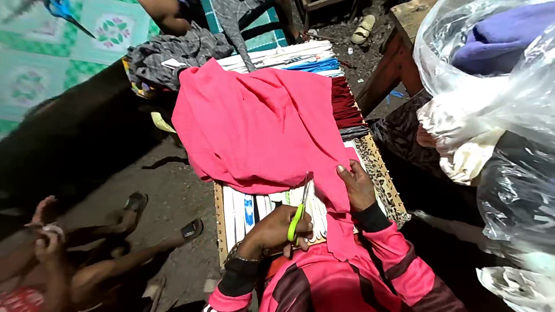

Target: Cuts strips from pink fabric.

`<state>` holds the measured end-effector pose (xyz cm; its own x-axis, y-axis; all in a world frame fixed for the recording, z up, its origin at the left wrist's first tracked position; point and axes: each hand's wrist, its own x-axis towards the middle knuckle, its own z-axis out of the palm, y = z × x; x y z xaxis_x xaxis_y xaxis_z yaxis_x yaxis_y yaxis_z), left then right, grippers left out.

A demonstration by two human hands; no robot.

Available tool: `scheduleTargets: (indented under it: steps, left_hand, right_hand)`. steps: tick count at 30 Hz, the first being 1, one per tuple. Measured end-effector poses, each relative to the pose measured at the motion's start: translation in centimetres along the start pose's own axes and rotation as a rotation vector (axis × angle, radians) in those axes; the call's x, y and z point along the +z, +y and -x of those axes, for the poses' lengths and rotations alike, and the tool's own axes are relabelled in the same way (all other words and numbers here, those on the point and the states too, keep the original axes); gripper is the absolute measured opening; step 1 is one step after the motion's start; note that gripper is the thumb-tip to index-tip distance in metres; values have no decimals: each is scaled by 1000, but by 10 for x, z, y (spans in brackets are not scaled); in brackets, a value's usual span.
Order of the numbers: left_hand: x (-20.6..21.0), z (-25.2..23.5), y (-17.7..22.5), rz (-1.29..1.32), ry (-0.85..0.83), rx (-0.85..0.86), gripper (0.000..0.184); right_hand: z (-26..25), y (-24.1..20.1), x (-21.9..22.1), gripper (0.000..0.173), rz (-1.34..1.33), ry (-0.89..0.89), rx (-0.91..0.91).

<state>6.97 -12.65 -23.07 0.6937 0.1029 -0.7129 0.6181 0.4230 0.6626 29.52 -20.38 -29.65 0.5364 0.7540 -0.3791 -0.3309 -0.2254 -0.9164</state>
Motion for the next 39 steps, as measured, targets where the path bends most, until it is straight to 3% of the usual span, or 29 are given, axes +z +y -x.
scheduleTargets:
  steps: [7,11,25,39]
  left_hand:
    - [-6,-36,17,125,-45,17,39]
    - [-9,-50,32,149,-35,50,28]
    - [10,-49,14,296,-5,101,29]
    - [-3,-70,39,271,-15,144,20]
  right_hand:
    - [1,-2,-2,17,-82,-32,-23]
    - [-2,1,-7,17,-74,-40,-43]
    - [-4,6,-13,17,-116,-29,-44]
    - [0,-3,-19,20,-122,-95,29]
